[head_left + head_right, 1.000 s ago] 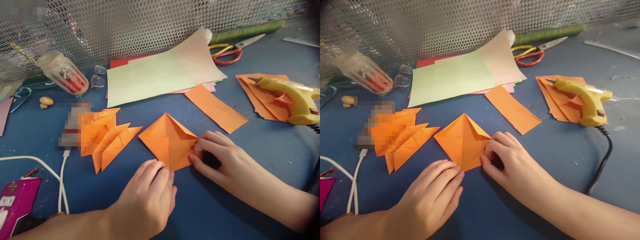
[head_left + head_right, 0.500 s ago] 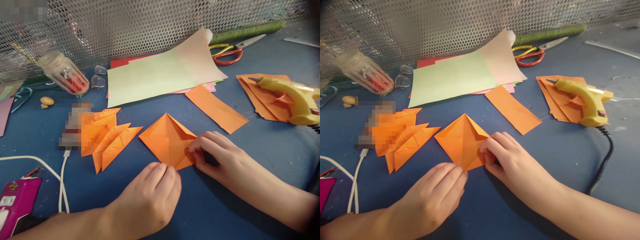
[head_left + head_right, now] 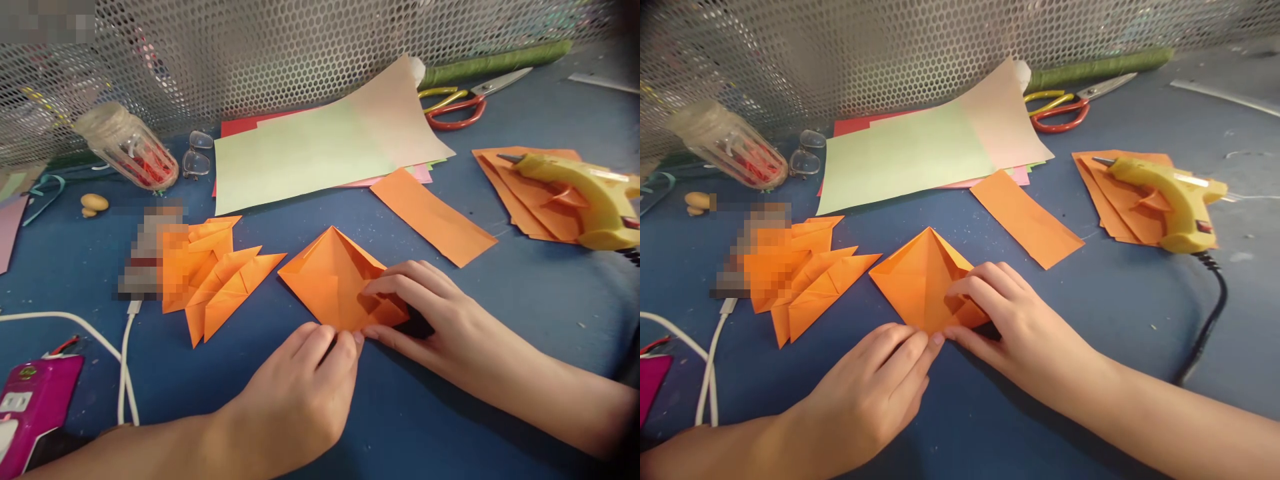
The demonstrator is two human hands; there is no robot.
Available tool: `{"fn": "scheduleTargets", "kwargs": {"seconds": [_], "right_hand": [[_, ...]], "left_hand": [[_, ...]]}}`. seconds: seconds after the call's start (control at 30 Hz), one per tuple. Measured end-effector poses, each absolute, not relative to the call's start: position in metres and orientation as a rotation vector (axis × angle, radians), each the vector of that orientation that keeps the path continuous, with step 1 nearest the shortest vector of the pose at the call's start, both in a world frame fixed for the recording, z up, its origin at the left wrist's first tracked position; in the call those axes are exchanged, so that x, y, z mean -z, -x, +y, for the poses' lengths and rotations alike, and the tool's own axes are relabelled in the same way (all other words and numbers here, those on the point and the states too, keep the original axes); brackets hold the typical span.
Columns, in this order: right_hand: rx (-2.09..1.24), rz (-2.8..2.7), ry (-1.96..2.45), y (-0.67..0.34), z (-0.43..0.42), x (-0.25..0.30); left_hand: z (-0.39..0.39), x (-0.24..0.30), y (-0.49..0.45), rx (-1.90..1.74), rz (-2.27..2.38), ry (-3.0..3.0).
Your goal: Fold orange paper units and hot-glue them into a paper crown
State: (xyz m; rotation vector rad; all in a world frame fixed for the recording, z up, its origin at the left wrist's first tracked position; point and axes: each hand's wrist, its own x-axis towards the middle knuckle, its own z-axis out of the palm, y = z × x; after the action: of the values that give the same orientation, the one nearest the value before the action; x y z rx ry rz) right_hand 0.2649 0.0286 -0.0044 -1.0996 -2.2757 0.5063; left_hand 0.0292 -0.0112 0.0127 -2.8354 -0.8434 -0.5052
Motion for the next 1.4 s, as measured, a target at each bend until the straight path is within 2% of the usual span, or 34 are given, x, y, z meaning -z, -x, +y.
{"fn": "scheduleTargets", "kwargs": {"seconds": [0.23,0.37,0.57,0.83,1.0,1.4], "right_hand": [[-0.596,-2.241,1.132,-0.265,0.019,-0.001],[-0.451,-2.306,1.114,-0.27,0.017,-0.007],[-0.163,-2.531,0.805,-0.274,0.032,-0.017],[-0.002,-2.627,0.634,-0.282,0.043,-0.008],[-0.294,-2.551,0.774,-0.284,0.038,0.003],[-1.064,-2.175,0.972,-0.262,0.016,-0.019]], "left_hand": [[-0.013,-0.012,-0.026,0.431,-0.769,2.877],[-0.014,-0.012,-0.024,0.429,-0.716,2.85],[-0.013,-0.012,-0.024,0.656,-0.666,2.781],[-0.006,-0.024,-0.026,0.849,-1.019,3.039],[-0.007,-0.017,-0.022,0.823,-0.91,2.97],[-0.004,-0.019,-0.021,0.777,-1.047,2.806]]}}
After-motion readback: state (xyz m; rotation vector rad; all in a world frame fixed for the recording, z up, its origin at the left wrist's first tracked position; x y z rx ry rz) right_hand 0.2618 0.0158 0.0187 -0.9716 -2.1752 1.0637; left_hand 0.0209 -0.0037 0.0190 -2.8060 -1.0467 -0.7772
